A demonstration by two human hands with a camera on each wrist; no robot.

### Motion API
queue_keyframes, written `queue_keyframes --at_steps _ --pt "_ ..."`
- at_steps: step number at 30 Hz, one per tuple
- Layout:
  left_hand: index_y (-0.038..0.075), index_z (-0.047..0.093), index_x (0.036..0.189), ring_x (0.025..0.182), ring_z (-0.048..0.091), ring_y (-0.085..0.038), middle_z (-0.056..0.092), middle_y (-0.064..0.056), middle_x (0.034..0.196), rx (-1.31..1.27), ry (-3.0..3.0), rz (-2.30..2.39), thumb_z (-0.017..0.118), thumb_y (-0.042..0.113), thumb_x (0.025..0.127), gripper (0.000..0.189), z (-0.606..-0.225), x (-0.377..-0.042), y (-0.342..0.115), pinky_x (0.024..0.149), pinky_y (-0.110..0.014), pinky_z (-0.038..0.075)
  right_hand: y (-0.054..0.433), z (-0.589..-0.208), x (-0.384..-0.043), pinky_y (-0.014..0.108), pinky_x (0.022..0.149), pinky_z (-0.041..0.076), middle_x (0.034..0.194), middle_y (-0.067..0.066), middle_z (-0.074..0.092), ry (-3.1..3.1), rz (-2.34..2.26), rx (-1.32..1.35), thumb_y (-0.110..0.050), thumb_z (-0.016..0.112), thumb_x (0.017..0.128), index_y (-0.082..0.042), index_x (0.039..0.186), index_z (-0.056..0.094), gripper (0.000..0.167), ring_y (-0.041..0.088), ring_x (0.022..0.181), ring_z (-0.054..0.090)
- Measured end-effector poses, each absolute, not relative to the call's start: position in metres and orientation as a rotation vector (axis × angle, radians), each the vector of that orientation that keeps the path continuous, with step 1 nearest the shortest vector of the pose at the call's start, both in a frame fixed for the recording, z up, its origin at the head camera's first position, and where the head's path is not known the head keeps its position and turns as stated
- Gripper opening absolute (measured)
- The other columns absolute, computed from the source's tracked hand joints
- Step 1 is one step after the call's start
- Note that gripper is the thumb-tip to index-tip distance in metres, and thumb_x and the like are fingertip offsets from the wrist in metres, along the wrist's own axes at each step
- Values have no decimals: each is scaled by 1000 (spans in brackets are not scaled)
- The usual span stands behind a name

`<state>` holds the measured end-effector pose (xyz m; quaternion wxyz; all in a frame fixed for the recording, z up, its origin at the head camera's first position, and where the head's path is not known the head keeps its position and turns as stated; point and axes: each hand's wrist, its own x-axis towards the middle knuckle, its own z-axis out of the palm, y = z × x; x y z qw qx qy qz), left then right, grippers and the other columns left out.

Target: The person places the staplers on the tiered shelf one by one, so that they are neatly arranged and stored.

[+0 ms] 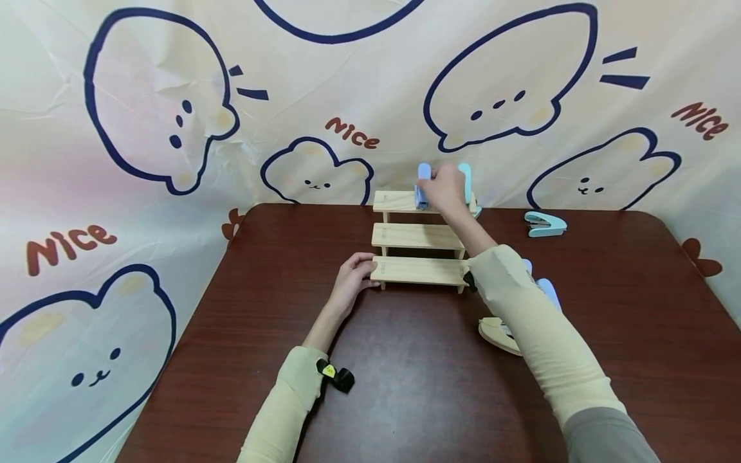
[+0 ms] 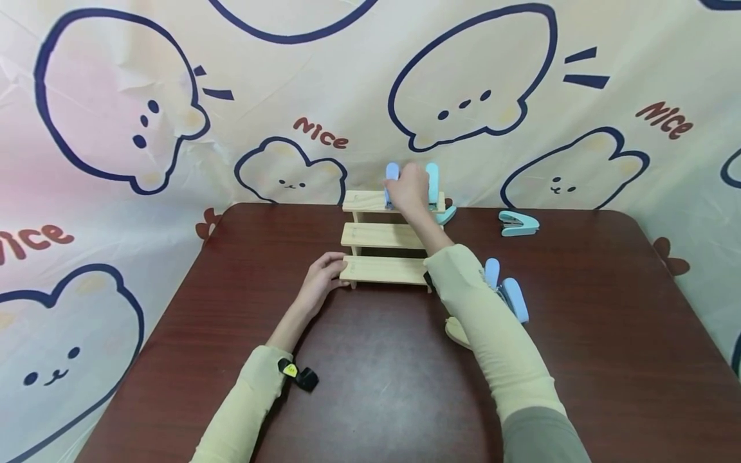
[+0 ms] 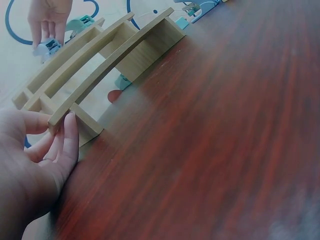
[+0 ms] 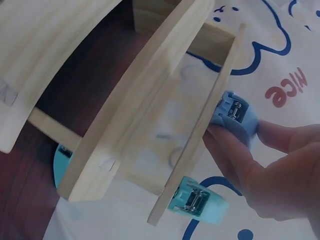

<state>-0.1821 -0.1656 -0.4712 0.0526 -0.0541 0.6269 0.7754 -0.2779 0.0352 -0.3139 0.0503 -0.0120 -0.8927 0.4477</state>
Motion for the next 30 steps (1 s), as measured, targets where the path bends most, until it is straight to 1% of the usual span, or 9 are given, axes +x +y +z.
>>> queue_keyframes --at_steps 3,7,10,17,21,24,27,28,30 --pt "-6 60 125 82 64 -14 65 -7 102 -166 1901 2356 59 3 101 26 -471 -182 -165 67 -24 59 36 -314 -278 29 65 58 98 22 76 -2714 1319 -37 -16 69 99 9 99 77 26 27 80 71" --pt "-7 60 126 82 64 -14 65 -6 101 -167 1904 2354 59 3 101 27 -470 -182 -165 67 -25 60 36 -315 -278 32 70 61 102 21 76 -2711 1328 -48 -17 70 99 7 105 77 26 28 85 72" --pt "-7 59 127 82 64 -14 65 -6 102 -165 1908 2352 59 3 101 28 -468 -182 -166 67 -25 60 35 -316 -278 33 72 61 103 21 76 -2697 1326 -46 -17 70 99 7 106 77 25 29 86 73" --pt "-5 60 126 83 64 -15 63 -7 102 -182 1918 2343 58 3 101 26 -469 -182 -166 67 -25 59 32 -319 -278 26 60 55 94 19 77 -2663 1288 -23 -16 72 99 5 98 79 22 24 76 71" --pt "-5 60 126 82 64 -14 63 -8 103 -183 1915 2343 59 3 101 26 -469 -182 -165 67 -25 59 33 -318 -277 26 60 54 93 19 77 -2672 1280 -21 -13 72 98 5 95 79 20 22 74 69" --pt "-6 59 126 83 64 -14 63 -9 105 -179 1923 2335 59 4 101 27 -469 -182 -165 67 -25 59 34 -317 -276 27 62 55 94 19 77 -2685 1286 -22 -12 71 98 5 96 79 20 23 75 69" --pt "-5 59 127 84 64 -14 62 -10 107 -175 1933 2332 59 5 102 27 -469 -182 -164 67 -25 59 35 -316 -274 25 59 53 93 18 77 -2689 1287 -11 -13 70 99 5 96 79 20 21 71 67" --pt "-5 59 127 84 64 -15 62 -10 107 -175 1935 2333 59 4 101 27 -469 -182 -164 67 -25 59 35 -316 -273 24 57 51 91 18 76 -2688 1285 -1 -13 70 99 4 95 78 20 19 69 66" --pt "-6 59 127 83 64 -15 62 -10 106 -175 1928 2335 59 4 101 28 -470 -182 -163 67 -25 59 37 -316 -272 22 50 46 79 16 73 -2693 1287 17 -14 69 100 4 86 74 23 16 59 60"
